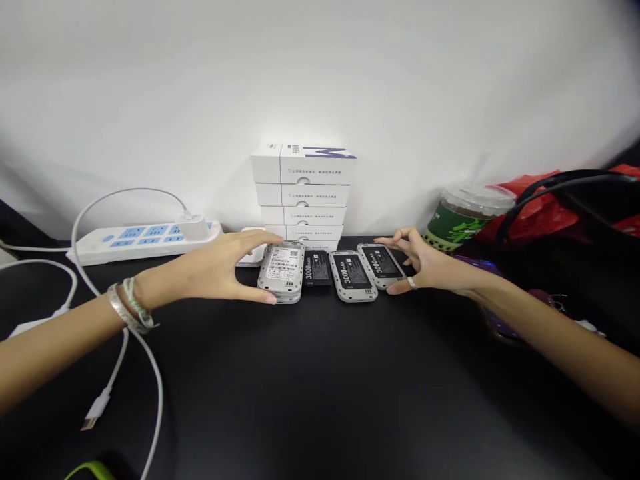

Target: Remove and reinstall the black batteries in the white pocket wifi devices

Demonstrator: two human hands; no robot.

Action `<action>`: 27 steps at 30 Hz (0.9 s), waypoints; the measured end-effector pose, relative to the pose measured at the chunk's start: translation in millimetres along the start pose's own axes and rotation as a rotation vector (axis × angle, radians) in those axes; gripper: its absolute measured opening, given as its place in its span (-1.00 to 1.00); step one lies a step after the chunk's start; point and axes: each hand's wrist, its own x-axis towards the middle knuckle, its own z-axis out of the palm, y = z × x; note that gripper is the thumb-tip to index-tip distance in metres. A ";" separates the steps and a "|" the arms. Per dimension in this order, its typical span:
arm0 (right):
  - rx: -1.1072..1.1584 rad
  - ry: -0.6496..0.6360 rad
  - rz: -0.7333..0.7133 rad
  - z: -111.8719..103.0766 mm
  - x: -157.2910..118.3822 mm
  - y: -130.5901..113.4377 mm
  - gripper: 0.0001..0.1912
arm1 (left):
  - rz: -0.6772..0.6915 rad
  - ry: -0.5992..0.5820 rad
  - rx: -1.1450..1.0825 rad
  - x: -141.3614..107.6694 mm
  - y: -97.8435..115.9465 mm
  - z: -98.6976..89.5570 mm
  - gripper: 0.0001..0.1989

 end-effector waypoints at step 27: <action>-0.242 -0.024 -0.321 100.9 -107.8 -36.0 0.17 | 0.176 -0.093 -0.151 -9.5 109.0 42.6 0.02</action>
